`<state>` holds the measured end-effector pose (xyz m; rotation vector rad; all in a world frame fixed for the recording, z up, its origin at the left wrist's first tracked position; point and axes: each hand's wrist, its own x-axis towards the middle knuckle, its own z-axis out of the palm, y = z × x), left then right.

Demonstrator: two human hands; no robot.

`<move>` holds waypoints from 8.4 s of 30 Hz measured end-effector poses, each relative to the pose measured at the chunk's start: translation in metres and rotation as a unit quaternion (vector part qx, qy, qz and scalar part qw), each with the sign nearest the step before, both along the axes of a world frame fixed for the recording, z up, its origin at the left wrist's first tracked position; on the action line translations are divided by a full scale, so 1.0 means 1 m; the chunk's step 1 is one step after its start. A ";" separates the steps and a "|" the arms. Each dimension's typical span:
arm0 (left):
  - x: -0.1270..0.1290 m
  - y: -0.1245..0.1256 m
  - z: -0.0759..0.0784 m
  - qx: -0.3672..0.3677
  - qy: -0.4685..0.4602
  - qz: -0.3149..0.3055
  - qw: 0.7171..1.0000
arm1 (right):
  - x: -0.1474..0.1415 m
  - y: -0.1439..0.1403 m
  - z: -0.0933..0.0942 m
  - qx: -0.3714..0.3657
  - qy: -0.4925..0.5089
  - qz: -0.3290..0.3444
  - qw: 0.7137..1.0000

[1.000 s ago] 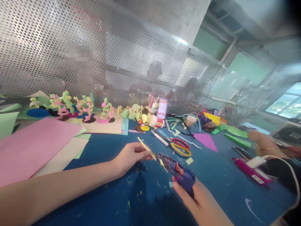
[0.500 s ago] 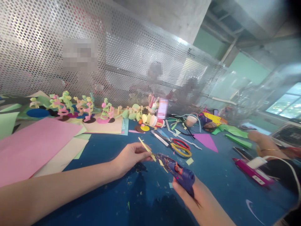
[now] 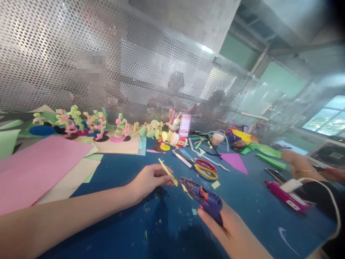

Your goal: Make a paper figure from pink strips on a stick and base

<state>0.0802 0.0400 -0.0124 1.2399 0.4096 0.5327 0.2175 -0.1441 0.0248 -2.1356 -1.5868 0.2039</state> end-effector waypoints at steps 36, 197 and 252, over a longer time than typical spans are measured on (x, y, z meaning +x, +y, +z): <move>-0.001 0.000 -0.001 -0.001 0.000 0.005 1.000 | 0.005 -0.008 0.002 -0.038 0.001 -0.022 0.999; -0.003 0.018 0.004 0.000 -0.050 0.095 0.994 | 0.004 0.103 -0.020 0.004 0.340 0.101 0.935; -0.003 0.012 0.003 0.118 0.023 -0.004 0.993 | 0.005 0.105 -0.024 0.103 0.370 0.104 0.917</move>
